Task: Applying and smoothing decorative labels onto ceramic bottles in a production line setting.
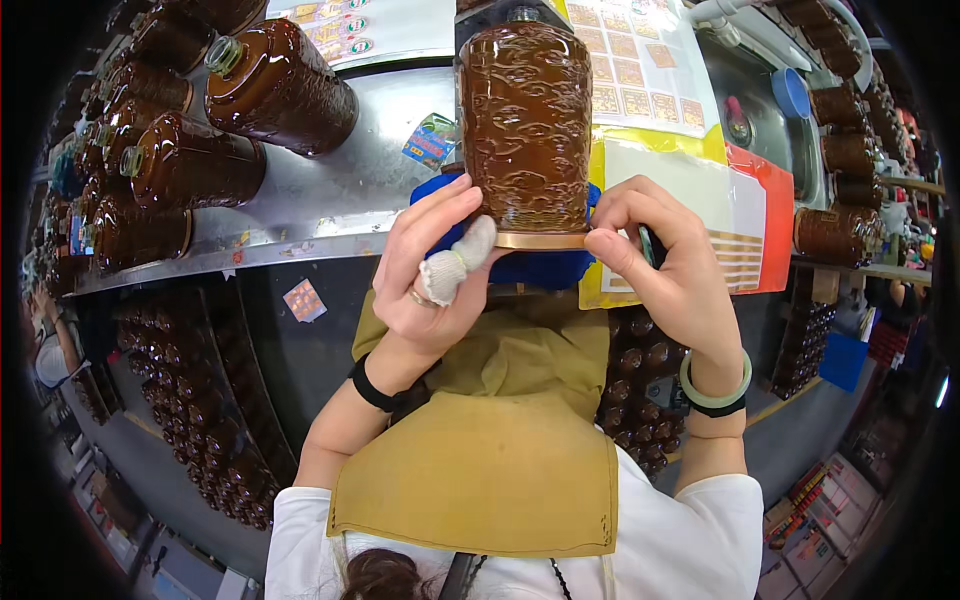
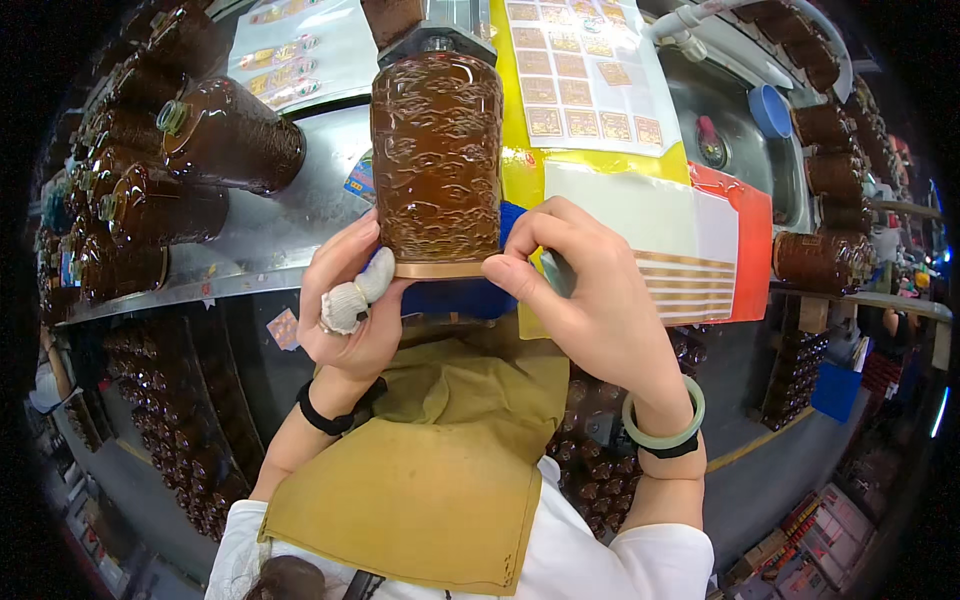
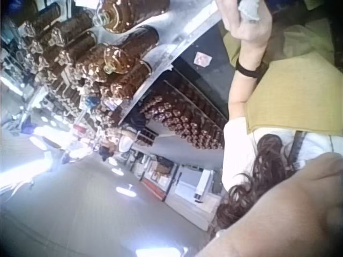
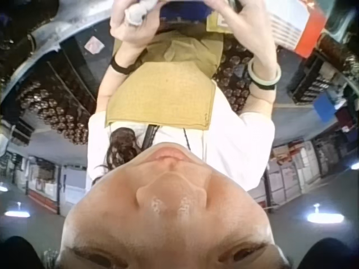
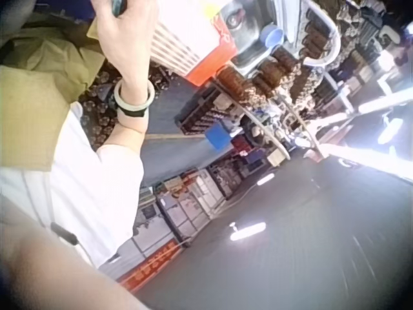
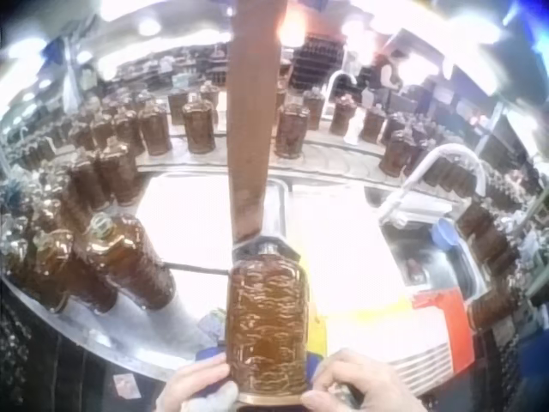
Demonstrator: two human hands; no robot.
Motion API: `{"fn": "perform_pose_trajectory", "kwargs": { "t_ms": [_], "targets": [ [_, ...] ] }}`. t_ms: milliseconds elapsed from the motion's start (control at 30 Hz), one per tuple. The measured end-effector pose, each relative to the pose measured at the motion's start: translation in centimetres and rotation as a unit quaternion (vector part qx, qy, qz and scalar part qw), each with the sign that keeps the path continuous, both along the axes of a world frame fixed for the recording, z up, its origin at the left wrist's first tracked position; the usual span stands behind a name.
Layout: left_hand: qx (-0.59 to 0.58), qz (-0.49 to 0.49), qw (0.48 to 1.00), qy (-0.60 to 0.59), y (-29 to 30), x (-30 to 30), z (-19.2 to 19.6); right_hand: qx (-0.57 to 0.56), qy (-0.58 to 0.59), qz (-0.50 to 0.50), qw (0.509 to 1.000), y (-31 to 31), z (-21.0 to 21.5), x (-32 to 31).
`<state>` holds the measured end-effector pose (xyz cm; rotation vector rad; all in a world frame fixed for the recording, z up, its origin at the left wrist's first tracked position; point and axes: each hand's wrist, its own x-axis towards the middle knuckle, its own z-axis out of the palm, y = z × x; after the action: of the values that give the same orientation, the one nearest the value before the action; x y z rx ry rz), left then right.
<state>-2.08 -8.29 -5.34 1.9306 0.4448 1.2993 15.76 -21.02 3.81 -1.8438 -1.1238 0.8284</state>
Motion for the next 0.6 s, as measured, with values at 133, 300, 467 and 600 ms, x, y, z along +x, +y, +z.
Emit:
{"fn": "perform_pose_trajectory", "kwargs": {
  "t_ms": [133, 300, 467, 600],
  "targets": [
    [-0.020, -0.003, 0.999, 0.038, 0.0, -1.0, -0.7, -0.002, -0.006, 0.000, 1.000, -0.1, -0.1, 0.0],
    [0.226, 0.050, 0.971, 0.054, 0.4, -0.4, -0.4, -0.012, -0.008, -0.003, 1.000, -0.2, -0.2, 0.2],
    [0.166, 0.112, 0.978, 0.053, -1.3, 0.5, 0.2, -0.009, -0.015, -0.004, 1.000, -0.1, -0.5, 0.2],
    [0.211, 0.049, 0.973, 0.073, -0.5, 1.0, 1.3, -0.013, -0.020, -0.005, 1.000, -0.1, -0.6, 0.2]
  ]
}}
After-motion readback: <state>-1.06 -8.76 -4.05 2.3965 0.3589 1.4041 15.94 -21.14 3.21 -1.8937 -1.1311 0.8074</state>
